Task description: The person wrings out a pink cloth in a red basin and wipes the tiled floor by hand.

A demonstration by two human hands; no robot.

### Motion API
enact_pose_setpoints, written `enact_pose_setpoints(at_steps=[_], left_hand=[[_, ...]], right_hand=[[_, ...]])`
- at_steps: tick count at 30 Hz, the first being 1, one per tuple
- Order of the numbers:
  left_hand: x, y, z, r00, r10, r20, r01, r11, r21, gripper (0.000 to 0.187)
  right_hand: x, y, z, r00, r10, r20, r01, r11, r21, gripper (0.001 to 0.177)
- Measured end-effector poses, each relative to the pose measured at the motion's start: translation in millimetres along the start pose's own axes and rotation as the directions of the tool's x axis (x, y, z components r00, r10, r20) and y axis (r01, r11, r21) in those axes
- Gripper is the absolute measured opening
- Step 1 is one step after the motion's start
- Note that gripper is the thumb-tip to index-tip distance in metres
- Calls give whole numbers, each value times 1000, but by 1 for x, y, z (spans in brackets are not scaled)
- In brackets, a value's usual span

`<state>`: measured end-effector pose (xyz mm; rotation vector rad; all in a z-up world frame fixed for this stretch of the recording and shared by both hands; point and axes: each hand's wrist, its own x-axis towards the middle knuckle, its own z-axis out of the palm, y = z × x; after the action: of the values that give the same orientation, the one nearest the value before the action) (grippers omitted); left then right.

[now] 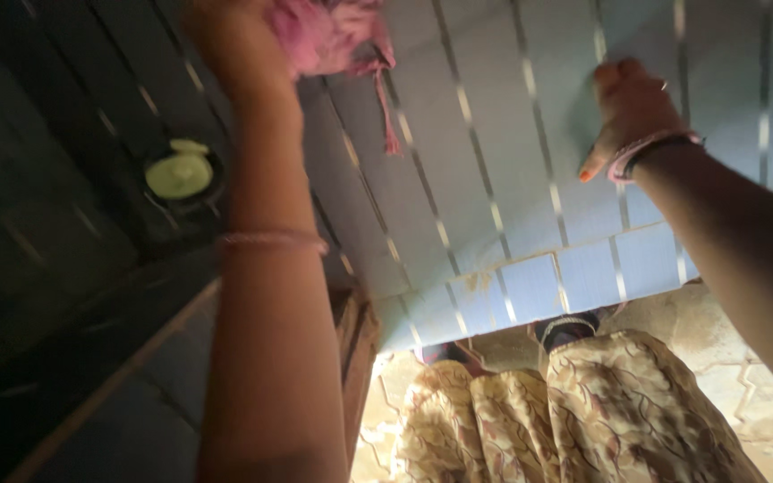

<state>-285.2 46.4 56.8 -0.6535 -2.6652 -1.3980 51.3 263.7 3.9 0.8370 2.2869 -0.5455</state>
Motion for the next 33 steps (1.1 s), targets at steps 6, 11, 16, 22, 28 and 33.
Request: enact_pose_setpoints(at_steps=[6,11,16,22,28,33], left_hand=[[-91,22,30,912,145,385,-302,870,389,7],[-132,25,42,733,319,601,-548,801,243,29],[-90,-17,76,701,210,681,-426,889,165,15],[-137,-2,91,818,220,531,-451,820,354,24],[-124,-5,58,705,267,657,-303,951,-61,13],[-134,-37,88,876,255,410,-338,930,144,22]], right_hand=[[-1,-4,-4,998,40,39,-43,996,82,116],[-8,-9,-10,998,55,41,-57,997,58,114],[-11,-13,-12,998,65,9,-65,995,82,115],[-10,-8,-12,999,48,7,-49,996,77,114],[-13,-13,-11,999,45,-5,-44,995,88,119],[-15,-8,-12,998,52,19,-54,989,139,113]])
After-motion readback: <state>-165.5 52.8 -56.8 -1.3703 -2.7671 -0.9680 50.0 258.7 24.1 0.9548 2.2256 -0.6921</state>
